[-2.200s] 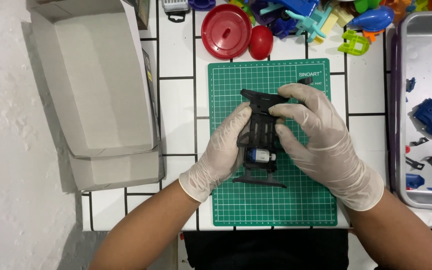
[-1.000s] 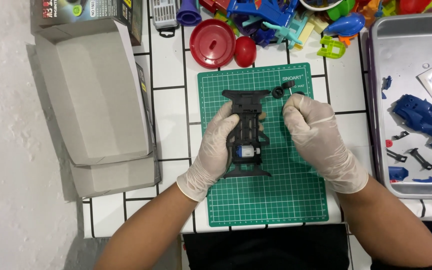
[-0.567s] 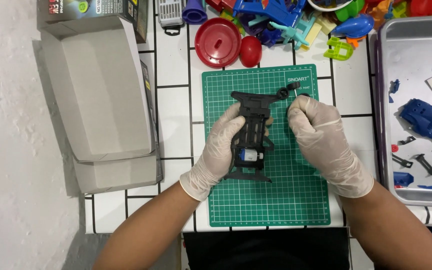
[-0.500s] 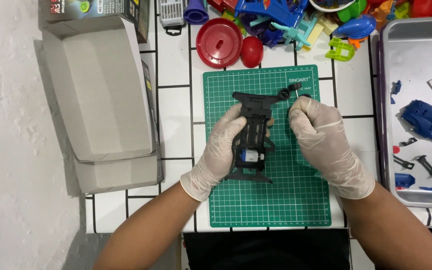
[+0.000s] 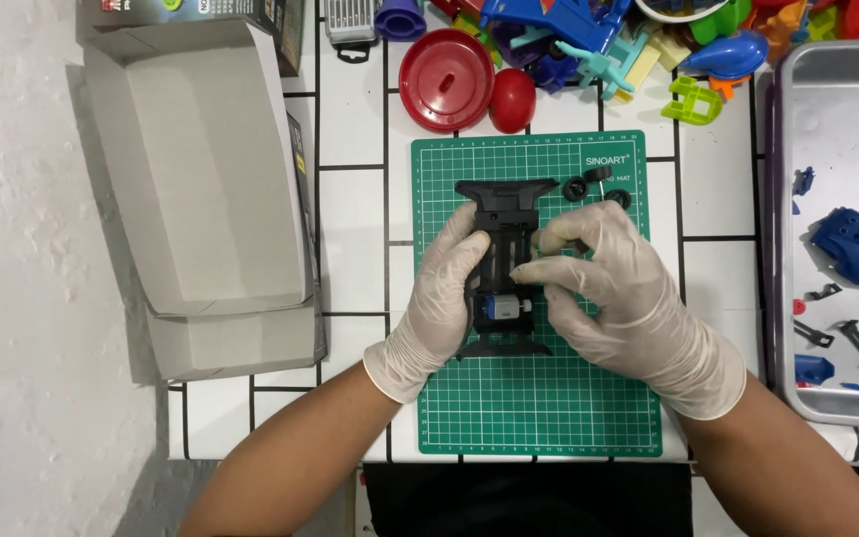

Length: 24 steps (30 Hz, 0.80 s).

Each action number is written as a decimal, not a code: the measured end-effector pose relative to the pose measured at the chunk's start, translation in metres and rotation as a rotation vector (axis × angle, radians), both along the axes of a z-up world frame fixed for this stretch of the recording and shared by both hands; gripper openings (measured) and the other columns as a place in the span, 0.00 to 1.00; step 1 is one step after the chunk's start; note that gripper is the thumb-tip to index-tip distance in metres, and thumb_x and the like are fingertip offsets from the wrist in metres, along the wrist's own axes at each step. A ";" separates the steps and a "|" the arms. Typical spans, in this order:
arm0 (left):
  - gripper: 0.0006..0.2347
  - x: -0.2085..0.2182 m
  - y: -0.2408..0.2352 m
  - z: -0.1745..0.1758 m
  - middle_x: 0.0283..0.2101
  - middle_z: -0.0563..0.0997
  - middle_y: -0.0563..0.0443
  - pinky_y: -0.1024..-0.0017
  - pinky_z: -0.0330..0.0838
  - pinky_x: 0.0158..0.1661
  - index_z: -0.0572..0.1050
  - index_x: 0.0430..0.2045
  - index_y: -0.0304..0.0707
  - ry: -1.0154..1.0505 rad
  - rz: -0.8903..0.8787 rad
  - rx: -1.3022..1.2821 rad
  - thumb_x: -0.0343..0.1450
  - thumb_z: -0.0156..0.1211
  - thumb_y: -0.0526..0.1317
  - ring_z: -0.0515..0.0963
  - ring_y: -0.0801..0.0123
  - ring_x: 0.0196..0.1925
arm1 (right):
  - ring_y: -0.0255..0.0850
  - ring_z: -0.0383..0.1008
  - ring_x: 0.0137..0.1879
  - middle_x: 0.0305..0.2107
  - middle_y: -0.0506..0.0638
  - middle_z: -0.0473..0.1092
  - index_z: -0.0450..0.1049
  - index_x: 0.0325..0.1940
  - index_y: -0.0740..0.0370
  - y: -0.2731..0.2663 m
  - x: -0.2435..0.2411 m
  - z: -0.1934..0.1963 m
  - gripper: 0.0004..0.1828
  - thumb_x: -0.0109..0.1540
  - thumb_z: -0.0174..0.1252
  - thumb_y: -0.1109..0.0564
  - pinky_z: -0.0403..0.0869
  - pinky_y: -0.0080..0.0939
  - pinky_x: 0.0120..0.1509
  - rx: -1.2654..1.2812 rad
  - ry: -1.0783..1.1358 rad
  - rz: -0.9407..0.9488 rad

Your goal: Assembling a mini 4WD toy car chassis by installing gears, a motor, and internal plastic components on a cutting mat.

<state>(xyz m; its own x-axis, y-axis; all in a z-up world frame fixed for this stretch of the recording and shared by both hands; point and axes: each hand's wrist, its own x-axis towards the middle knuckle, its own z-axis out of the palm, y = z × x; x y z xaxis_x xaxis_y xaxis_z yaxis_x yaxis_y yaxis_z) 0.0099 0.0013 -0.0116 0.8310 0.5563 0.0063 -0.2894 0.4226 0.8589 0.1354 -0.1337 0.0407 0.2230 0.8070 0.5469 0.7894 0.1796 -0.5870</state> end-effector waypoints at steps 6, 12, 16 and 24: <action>0.14 -0.001 0.003 -0.005 0.47 0.80 0.41 0.62 0.80 0.51 0.72 0.56 0.35 -0.024 -0.011 0.011 0.78 0.46 0.39 0.80 0.66 0.47 | 0.51 0.72 0.49 0.40 0.50 0.68 0.82 0.44 0.52 0.002 0.001 0.000 0.24 0.54 0.51 0.73 0.76 0.50 0.50 -0.027 -0.043 0.018; 0.14 -0.001 0.004 -0.005 0.47 0.80 0.43 0.63 0.79 0.51 0.71 0.57 0.35 -0.013 0.004 0.032 0.78 0.45 0.39 0.79 0.68 0.46 | 0.54 0.73 0.50 0.41 0.52 0.69 0.81 0.44 0.54 0.003 -0.002 0.004 0.22 0.56 0.51 0.73 0.77 0.53 0.52 -0.027 -0.001 0.037; 0.15 -0.003 0.003 -0.004 0.53 0.78 0.39 0.60 0.72 0.61 0.70 0.58 0.34 0.016 0.022 0.102 0.79 0.44 0.39 0.76 0.66 0.55 | 0.53 0.73 0.50 0.40 0.52 0.70 0.82 0.42 0.54 0.003 -0.003 0.000 0.22 0.55 0.50 0.73 0.77 0.52 0.51 -0.037 0.015 0.039; 0.18 -0.003 -0.001 -0.003 0.60 0.76 0.47 0.68 0.67 0.66 0.72 0.59 0.35 0.113 0.038 0.068 0.78 0.46 0.44 0.74 0.65 0.63 | 0.55 0.70 0.51 0.47 0.57 0.66 0.74 0.52 0.56 -0.001 0.005 0.005 0.24 0.55 0.50 0.73 0.72 0.56 0.54 -0.112 -0.216 0.171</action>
